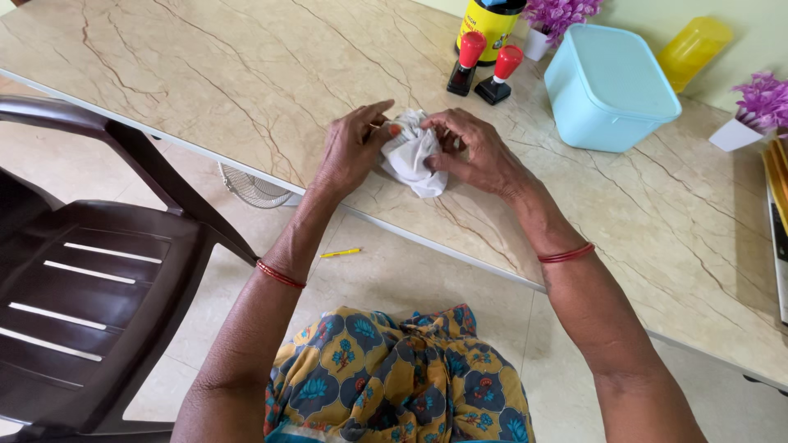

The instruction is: The person cleans a table by hand with a cloth, wiping across the surface around various desktop items.

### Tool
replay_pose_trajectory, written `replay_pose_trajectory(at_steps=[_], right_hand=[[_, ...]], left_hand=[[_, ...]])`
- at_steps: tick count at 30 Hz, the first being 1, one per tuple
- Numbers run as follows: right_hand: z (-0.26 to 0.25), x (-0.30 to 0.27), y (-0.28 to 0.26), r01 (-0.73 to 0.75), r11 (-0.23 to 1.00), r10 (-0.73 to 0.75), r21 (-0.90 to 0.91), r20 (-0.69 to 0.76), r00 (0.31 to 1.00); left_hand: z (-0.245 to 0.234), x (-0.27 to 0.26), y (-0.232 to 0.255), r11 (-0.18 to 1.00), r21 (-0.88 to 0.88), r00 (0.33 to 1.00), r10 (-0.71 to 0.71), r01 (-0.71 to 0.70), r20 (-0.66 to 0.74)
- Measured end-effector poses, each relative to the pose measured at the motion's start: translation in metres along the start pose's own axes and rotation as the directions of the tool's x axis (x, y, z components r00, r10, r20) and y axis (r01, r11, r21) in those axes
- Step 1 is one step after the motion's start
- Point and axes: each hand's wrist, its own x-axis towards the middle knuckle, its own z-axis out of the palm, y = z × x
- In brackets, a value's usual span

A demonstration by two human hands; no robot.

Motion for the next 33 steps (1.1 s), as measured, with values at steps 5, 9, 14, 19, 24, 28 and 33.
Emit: replay_pose_trajectory(at_steps=[5,9,14,19,24,28,33], right_hand=[[0.000,-0.003,0.037,-0.008,0.991,-0.014,-0.135,-0.167,0.986],[0.008,-0.004,0.019,0.221,0.967,-0.217,-0.124,0.044,0.975],[0.024,0.003,-0.006,0.162,0.942,-0.122,-0.294,0.149,0.981],[0.030,0.025,-0.013,-0.128,0.936,0.194,-0.328,0.176,0.965],[0.062,0.074,0.037,0.018,0.759,0.191,-0.651,0.249,0.949],[0.077,0.109,0.093,-0.178,0.781,0.292,-0.598,0.097,0.952],[0.070,0.167,0.141,0.064,0.452,0.430,-0.890,0.280,0.859]], left_hand=[[0.008,0.002,-0.010,0.989,-0.019,0.972,0.138,-0.145,-0.188],[0.009,0.002,-0.014,0.988,0.033,0.962,0.155,-0.151,-0.223],[0.011,-0.001,-0.017,0.987,0.051,0.957,0.162,-0.154,-0.241],[0.012,0.001,-0.022,0.949,0.144,0.893,0.313,-0.281,-0.323],[0.020,0.001,-0.027,0.952,0.134,0.887,0.304,-0.274,-0.348],[0.025,0.006,-0.033,0.930,0.204,0.889,0.354,-0.305,-0.289],[0.021,-0.002,-0.015,0.945,0.177,0.894,0.320,-0.276,-0.315]])
